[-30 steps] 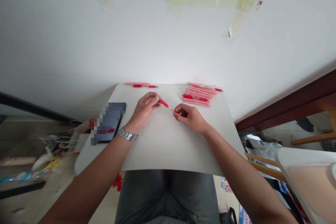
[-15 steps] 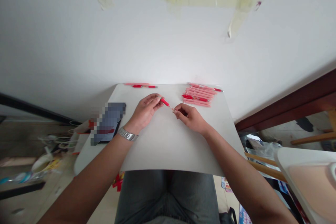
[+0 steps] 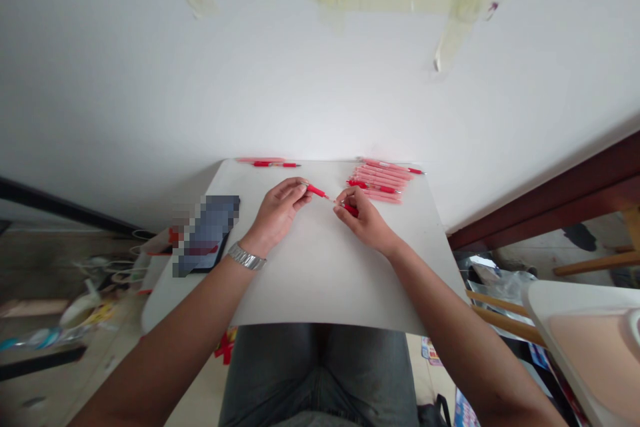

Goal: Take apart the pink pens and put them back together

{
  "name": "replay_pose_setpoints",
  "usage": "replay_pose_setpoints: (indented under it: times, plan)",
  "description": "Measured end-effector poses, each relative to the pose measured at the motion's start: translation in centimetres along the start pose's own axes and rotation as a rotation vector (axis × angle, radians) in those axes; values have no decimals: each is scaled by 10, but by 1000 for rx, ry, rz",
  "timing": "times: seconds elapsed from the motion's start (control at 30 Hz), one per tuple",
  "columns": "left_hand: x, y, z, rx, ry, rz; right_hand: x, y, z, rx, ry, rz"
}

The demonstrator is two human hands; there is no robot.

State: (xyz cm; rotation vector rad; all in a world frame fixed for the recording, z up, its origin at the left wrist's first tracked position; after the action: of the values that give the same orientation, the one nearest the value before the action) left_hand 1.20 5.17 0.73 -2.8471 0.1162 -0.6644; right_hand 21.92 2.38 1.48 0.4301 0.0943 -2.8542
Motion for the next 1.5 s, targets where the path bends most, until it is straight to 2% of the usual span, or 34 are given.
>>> replay_pose_setpoints:
  times: [0.1, 0.23, 0.4, 0.5, 0.7, 0.9, 1.17, 1.37, 1.5]
  plan:
    - [1, 1, 0, -4, -9, 7, -1, -1, 2, -8, 27, -22]
    - [3, 2, -2, 5, -15, 36, 2, -1, 3, 0, 63, 58]
    - [6, 3, -3, 9, -28, 62, 5, 1, 0, 55, 49, 96]
    - [7, 4, -3, 4, -20, 71, 6, 2, -1, 73, 33, 74]
    - [7, 4, -1, -8, -27, 73, 1, 1, 0, 18, 18, -10]
    - [6, 4, 2, -23, -9, 84, 1, 0, 5, 4, 111, 43]
    - [8, 5, 3, -45, 6, 106, 0, 1, 2, 20, 1, -32]
    - [7, 5, 5, -46, 5, 96, 0, 0, 7, 1, 103, 16]
    - [9, 6, 2, -38, -22, 88, 1, -1, 3, 22, 74, 11]
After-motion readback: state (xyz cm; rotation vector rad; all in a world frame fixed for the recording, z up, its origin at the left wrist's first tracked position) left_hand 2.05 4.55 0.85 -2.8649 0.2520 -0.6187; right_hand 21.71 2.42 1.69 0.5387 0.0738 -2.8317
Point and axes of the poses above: each hand's wrist, its own y-axis away from the middle knuckle, its own x-axis out of the palm, z = x × y, the point moved 5 cm from there along -y, towards the middle knuckle, and after that the axes turned 10 degrees about x, right-handed, at the moved point
